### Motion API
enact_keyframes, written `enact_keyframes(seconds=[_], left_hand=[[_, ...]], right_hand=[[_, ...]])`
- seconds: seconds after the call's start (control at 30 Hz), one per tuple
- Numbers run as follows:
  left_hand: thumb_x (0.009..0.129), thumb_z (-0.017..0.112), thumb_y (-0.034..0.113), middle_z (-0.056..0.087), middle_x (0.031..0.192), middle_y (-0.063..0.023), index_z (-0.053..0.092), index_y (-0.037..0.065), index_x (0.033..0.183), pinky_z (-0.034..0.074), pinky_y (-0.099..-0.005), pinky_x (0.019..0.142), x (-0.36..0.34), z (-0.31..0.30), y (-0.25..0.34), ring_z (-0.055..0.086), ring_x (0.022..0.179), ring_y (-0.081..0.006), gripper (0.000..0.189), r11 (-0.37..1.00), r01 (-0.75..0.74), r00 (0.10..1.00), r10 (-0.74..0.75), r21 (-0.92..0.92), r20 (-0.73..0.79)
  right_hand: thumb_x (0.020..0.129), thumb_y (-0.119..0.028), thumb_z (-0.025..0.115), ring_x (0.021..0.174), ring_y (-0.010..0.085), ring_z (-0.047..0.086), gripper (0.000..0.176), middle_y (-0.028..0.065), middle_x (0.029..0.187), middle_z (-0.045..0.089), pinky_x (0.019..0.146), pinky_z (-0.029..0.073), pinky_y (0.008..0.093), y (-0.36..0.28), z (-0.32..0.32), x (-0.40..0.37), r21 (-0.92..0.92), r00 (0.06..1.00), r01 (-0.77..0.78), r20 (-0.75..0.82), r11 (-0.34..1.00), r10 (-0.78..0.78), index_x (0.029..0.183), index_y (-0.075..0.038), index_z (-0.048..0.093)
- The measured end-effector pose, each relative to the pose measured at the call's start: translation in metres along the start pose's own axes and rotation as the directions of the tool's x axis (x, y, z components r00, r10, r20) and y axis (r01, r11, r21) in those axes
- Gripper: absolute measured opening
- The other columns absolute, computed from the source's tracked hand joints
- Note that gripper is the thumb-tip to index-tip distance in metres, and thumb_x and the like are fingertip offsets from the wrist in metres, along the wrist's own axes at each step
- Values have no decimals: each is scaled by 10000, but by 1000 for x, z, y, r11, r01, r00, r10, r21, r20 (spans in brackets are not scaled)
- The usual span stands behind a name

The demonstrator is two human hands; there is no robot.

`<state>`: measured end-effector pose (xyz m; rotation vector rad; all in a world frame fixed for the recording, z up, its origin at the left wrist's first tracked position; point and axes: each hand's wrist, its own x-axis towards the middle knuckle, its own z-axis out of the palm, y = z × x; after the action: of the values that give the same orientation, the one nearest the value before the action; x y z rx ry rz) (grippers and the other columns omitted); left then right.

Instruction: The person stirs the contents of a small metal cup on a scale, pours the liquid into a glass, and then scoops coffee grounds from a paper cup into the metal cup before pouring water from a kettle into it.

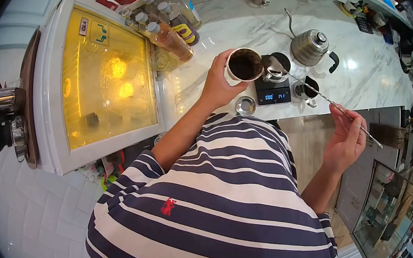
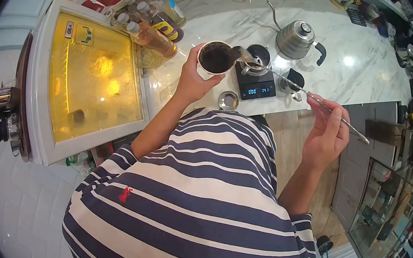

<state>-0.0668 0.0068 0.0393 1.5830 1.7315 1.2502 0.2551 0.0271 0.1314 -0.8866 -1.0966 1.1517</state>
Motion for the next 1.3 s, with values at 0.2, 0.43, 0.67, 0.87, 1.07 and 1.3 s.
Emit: enact_keyframes(seconds=[0.2, 0.43, 0.67, 0.87, 1.07, 1.3], left_hand=[[764, 881, 125, 686, 1245, -157, 434, 9, 1437, 501, -380, 1039, -8, 10, -20, 678, 1159, -247, 816, 999, 47, 999, -47, -10, 5], [747, 893, 161, 634, 1301, -176, 459, 35, 1430, 494, -412, 1054, -12, 5, -26, 638, 1223, -301, 819, 996, 83, 996, -84, -40, -13], [760, 895, 154, 677, 1264, -156, 432, 13, 1446, 497, -399, 1042, -15, 3, -28, 670, 1176, -253, 839, 997, 71, 997, -70, 22, -38], [760, 901, 170, 675, 1262, -153, 429, 26, 1445, 492, -399, 1041, -13, 4, -26, 666, 1175, -257, 844, 997, 54, 998, -53, 46, -33], [746, 911, 146, 670, 1271, -145, 432, 32, 1424, 503, -388, 1023, -6, 5, -15, 665, 1179, -256, 838, 1000, 18, 996, -18, 0, -84], [688, 939, 61, 642, 1358, -159, 456, 56, 1376, 511, -371, 1056, -6, 0, -2, 660, 1217, -266, 841, 983, -171, 965, 156, -59, -210]], right_hand=[[1120, -122, 413, 1075, 298, 721, 310, 177, 1142, 695, 1015, 561, 415, 31, -16, 5, -261, 999, 22, -21, 965, -29, 1147, 95, 633], [1086, -84, 489, 988, 186, 707, 256, 108, 1079, 756, 873, 520, 294, 41, 10, 0, -592, 980, 177, 180, 786, -85, 1126, 15, 721], [1056, 8, 514, 1007, 211, 721, 199, 133, 1068, 759, 901, 546, 331, 35, 23, 0, -588, 945, 318, 256, 743, -202, 1114, 32, 703], [1088, -31, 464, 1029, 301, 738, 221, 208, 1120, 749, 939, 576, 390, 27, 21, -1, -506, 900, 430, 177, 748, -397, 1119, 70, 658], [1111, -82, 419, 1041, 368, 731, 249, 241, 1085, 743, 1027, 532, 511, 3, 41, -13, -172, 938, 330, 169, 928, -302, 1114, 55, 627], [1095, -97, 457, 1073, 367, 727, 249, 192, 1003, 755, 1050, 505, 534, 4, 67, -18, -249, 851, 446, 416, 860, -321, 1091, 50, 658]])
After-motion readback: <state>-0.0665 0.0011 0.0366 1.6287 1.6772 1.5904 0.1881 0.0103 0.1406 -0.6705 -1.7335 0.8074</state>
